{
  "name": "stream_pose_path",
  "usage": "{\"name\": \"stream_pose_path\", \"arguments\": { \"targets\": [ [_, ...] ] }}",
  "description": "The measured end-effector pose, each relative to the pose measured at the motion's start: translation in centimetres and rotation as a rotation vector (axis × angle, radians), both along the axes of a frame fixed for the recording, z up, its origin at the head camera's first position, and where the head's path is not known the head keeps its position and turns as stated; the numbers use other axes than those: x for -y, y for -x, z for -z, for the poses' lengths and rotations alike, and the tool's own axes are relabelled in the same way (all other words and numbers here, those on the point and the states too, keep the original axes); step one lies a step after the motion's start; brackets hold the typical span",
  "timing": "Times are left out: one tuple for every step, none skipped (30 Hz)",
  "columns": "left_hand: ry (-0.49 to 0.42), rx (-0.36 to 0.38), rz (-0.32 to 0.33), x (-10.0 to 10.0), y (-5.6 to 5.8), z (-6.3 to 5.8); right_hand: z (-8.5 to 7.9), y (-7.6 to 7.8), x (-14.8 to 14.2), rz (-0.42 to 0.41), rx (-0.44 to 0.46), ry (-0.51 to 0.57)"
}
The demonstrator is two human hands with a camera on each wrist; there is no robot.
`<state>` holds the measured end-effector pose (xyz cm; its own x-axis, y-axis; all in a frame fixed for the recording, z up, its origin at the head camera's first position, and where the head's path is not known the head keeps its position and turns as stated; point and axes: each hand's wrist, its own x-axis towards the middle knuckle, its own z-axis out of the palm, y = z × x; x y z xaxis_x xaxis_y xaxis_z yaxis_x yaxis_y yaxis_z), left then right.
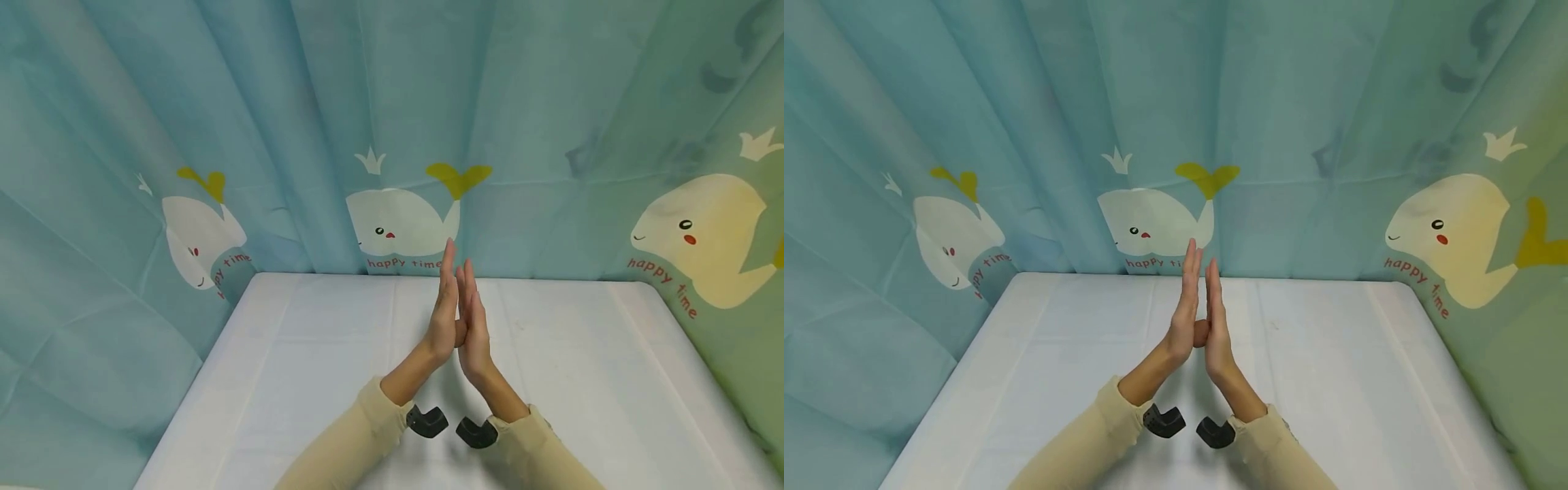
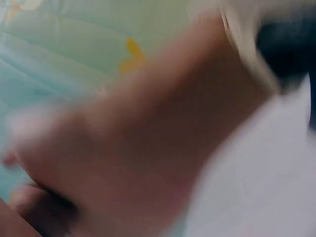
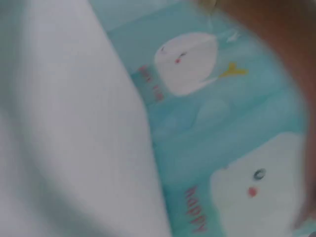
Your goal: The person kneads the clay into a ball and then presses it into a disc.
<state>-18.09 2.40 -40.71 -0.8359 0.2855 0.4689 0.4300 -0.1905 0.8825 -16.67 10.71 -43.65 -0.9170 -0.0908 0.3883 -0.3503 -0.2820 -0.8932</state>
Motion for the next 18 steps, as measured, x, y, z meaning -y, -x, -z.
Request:
{"name": "stream_pose_path", "arguments": {
  "targets": [
    [0.009,0.026,-0.016,0.0,0.2,0.4,-0.2,-0.4,0.1,-0.002,-0.013,-0.002],
    [0.022,0.057,-0.028,0.0,0.4,0.7,-0.5,-0.7,0.1,-0.005,-0.027,-0.014],
    [0.029,0.085,-0.035,0.0,0.5,1.1,-0.8,-0.8,0.0,-0.004,-0.044,-0.030],
    [0.030,0.111,-0.031,-0.1,0.4,1.5,-1.2,-0.8,-0.1,-0.003,-0.062,-0.046],
    [0.028,0.132,-0.022,-0.1,0.3,1.8,-1.5,-0.6,-0.3,0.004,-0.074,-0.061],
    [0.022,0.138,-0.006,-0.2,0.2,2.1,-1.7,-0.2,-0.6,0.016,-0.081,-0.078],
    [0.013,0.141,0.015,-0.3,-0.1,2.2,-1.8,0.2,-0.9,0.032,-0.082,-0.090],
    [0.007,0.144,0.040,-0.4,-0.4,2.3,-1.9,0.7,-1.3,0.040,-0.067,-0.087],
    [0.000,0.139,0.066,-0.6,-0.7,2.4,-1.9,1.2,-1.7,0.050,-0.046,-0.081],
    [-0.004,0.136,0.088,-0.6,-1.0,2.4,-1.8,1.6,-2.1,0.059,-0.018,-0.069],
    [-0.005,0.134,0.098,-0.7,-1.2,2.3,-1.5,2.0,-2.4,0.061,0.007,-0.062],
    [-0.014,0.136,0.103,-0.7,-1.5,2.1,-1.1,2.2,-2.5,0.061,0.028,-0.058],
    [-0.026,0.140,0.101,-0.7,-1.5,1.8,-0.8,2.3,-2.6,0.048,0.053,-0.047],
    [-0.038,0.139,0.096,-0.6,-1.5,1.6,-0.4,2.1,-2.5,0.028,0.071,-0.040],
    [-0.041,0.130,0.083,-0.5,-1.4,1.3,0.0,1.9,-2.3,0.014,0.077,-0.043],
    [-0.044,0.117,0.065,-0.4,-1.1,1.1,0.3,1.5,-2.0,-0.003,0.075,-0.047],
    [-0.048,0.102,0.047,-0.4,-0.8,1.0,0.6,1.1,-1.6,-0.022,0.064,-0.045],
    [-0.044,0.082,0.028,-0.3,-0.4,0.9,0.7,0.6,-1.2,-0.033,0.049,-0.039]
  ]
}}
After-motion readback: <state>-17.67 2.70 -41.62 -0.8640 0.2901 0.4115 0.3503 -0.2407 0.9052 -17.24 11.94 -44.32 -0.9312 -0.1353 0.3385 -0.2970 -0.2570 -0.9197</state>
